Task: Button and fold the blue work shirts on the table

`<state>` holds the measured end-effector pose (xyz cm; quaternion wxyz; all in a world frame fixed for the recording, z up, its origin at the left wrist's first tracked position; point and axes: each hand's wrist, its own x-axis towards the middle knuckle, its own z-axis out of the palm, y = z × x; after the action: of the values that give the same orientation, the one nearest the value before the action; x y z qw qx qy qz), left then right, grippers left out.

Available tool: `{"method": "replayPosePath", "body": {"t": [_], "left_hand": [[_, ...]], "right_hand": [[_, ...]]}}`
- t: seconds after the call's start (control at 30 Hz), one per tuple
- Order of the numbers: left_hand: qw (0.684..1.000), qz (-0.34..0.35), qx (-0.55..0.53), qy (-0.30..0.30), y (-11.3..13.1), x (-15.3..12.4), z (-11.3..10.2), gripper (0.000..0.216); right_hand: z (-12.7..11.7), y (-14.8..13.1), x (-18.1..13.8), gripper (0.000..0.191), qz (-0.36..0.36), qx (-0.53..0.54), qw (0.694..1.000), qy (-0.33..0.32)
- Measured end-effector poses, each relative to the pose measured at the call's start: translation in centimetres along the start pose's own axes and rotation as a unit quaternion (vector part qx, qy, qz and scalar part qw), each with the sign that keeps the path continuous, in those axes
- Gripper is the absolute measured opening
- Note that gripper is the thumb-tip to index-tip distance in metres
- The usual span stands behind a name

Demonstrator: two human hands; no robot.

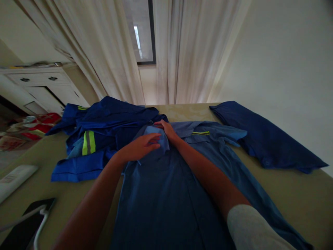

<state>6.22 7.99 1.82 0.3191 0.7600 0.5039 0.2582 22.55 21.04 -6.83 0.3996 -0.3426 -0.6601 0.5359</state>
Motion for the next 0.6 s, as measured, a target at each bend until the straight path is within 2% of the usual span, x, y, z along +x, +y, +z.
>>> {"method": "replayPosePath", "body": {"t": [0.03,0.1,0.17,0.2,0.27,0.37,0.5,0.6], "left_hand": [[0.999,-0.008,0.047,-0.013,-0.6,-0.2,-0.4,0.037],[0.986,-0.051,0.16,0.014,-1.9,-0.5,-1.2,0.034],[0.961,-0.114,0.25,0.037,-3.3,-0.8,-2.1,0.034],[0.953,-0.143,0.264,0.028,-3.9,-0.9,-2.5,0.036],[0.956,-0.178,0.23,-0.019,-4.9,-1.1,-3.1,0.041],[0.969,-0.175,0.155,-0.084,-6.0,-1.4,-3.9,0.045],[0.971,-0.171,0.144,-0.09,-6.6,-1.6,-4.6,0.047],[0.973,-0.174,0.135,-0.073,-6.5,-1.0,-3.8,0.047]], "right_hand": [[-0.4,-0.3,0.1,0.059,0.038,0.01,0.999,-0.001],[-1.2,-0.9,0.1,0.057,0.065,-0.024,0.997,-0.019],[-1.7,-1.3,0.0,0.045,0.029,-0.129,0.99,-0.04],[-1.8,-1.4,-0.1,0.039,0.002,-0.187,0.982,-0.039],[-1.9,-1.6,-0.2,0.03,-0.033,-0.274,0.961,-0.027],[-1.8,-1.6,-0.4,0.02,-0.024,-0.335,0.942,-0.009],[-1.6,-1.2,-0.8,0.021,-0.01,-0.39,0.92,0.013],[-1.4,-1.4,-1.1,0.021,-0.032,-0.421,0.906,0.024]]}}
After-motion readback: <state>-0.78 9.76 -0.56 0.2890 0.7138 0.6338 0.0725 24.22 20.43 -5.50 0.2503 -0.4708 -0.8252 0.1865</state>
